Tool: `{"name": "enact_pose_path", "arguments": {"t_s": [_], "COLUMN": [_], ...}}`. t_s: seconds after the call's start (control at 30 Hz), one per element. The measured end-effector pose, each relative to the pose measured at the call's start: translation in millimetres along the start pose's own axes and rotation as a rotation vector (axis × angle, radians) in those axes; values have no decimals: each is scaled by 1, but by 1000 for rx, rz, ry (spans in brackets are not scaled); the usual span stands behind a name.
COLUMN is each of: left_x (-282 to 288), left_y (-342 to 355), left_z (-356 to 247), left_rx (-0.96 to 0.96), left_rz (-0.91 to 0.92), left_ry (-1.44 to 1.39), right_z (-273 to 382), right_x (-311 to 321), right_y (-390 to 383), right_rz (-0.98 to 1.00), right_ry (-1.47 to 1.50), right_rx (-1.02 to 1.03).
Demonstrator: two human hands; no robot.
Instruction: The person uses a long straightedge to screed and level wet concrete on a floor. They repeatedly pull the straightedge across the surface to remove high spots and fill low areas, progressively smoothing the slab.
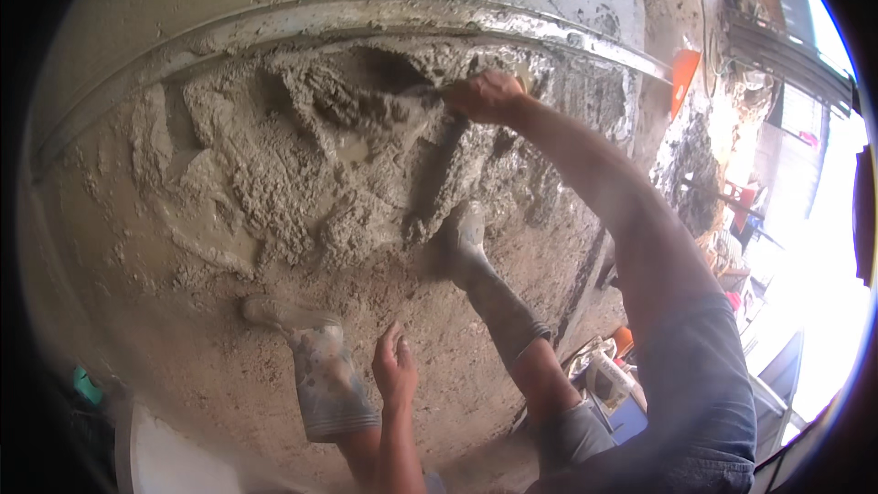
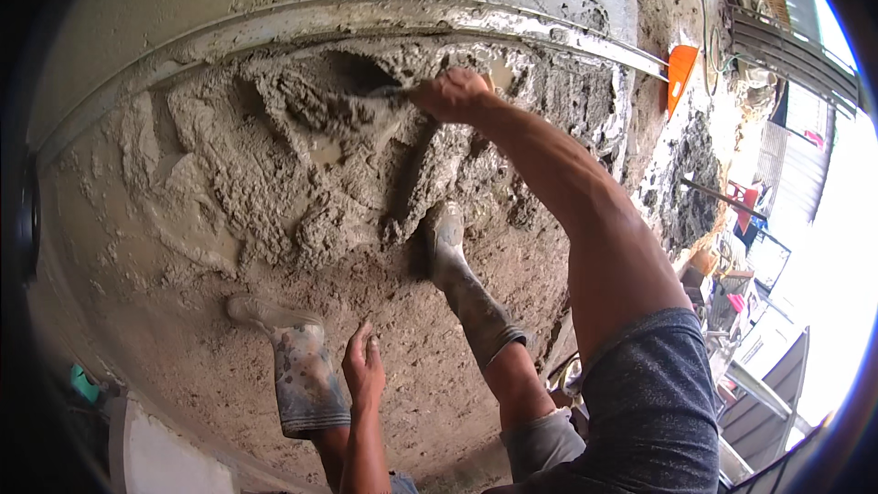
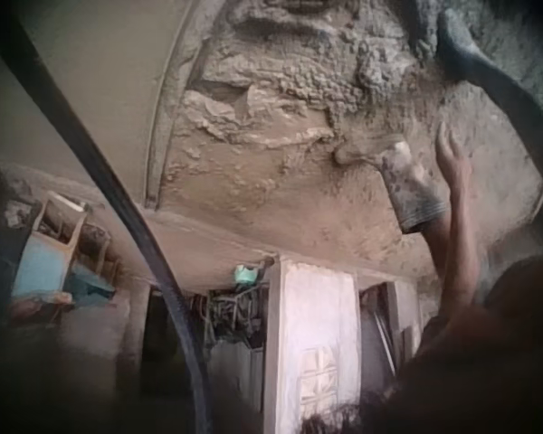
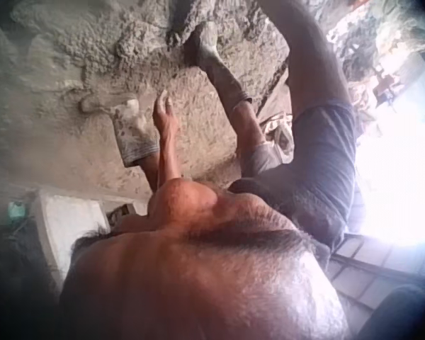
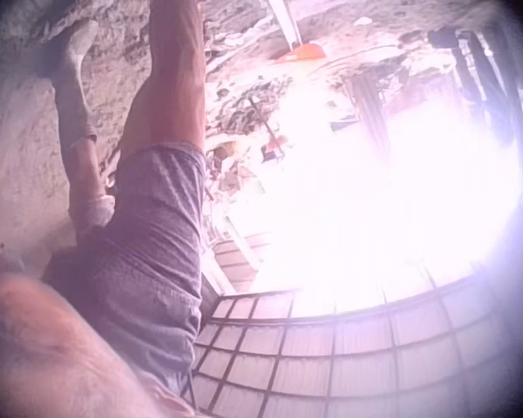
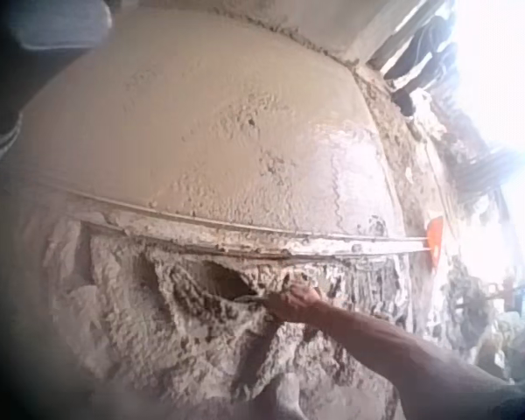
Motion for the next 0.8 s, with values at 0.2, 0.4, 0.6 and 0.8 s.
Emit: {"name": "enact_pose_path", "arguments": {"t_s": [0.2,0.4,0.6,0.8], "left_x": [-50,-87,-126,-192], "left_y": [7,-9,-55,-22], "left_z": [-21,-57,-156,-161], "left_rx": [21,62,-66,-265], "left_rz": [106,33,185,102], "left_ry": [179,46,25,35], "right_z": [-107,-111,-136,-187], "right_x": [-6,-120,-119,-116], "right_y": [-36,-60,-96,-96], "right_rz": [-419,-61,-379,-188], "right_ry": [104,284,-82,252], "right_rx": [-277,-136,70,-317]}}
Point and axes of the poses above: each hand's wrist, its own y-axis towards the middle knuckle, its own x-axis out of the back of the hand, z = x × y, the point moved 4 cm from there along y, towards the middle knuckle, and after that the axes turned 11 degrees about x, right-handed, at the moved point
